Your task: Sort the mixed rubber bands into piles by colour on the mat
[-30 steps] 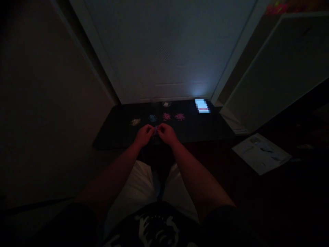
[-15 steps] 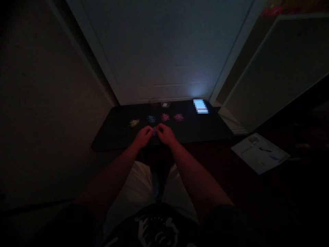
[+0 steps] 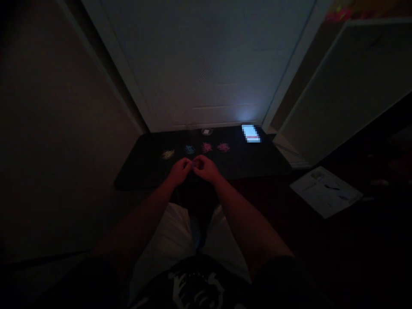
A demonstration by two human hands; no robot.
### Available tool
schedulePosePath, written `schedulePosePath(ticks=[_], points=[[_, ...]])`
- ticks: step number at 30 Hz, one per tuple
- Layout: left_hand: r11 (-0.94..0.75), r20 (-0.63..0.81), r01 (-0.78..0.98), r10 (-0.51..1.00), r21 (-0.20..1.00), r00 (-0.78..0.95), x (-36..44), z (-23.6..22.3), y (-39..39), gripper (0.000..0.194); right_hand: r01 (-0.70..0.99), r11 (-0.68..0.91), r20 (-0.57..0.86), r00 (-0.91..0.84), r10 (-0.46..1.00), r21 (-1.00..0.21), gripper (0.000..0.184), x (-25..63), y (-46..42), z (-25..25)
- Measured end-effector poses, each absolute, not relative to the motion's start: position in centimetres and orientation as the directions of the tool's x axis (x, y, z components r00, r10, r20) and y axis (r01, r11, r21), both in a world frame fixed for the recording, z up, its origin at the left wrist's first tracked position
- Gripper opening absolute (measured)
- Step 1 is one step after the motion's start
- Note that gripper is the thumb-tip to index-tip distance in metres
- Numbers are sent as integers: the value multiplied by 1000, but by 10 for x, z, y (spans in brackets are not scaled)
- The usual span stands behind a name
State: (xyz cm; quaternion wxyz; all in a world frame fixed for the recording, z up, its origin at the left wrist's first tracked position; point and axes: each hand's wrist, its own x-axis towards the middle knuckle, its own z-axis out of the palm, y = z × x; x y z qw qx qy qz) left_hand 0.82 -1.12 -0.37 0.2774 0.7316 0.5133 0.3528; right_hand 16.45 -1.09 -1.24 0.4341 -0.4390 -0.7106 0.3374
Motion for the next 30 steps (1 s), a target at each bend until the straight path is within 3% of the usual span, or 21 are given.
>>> schedulePosePath(ticks=[8,30], points=[[-338,240,572,940,747,243,9,-2,-12,24,386,393,350,-179,919,-835,12,165,-12,-8],[-297,215,558,954,775,209,9,-1,-13,23,497,356,339,-129,932,-791,14,163,-11,-11]])
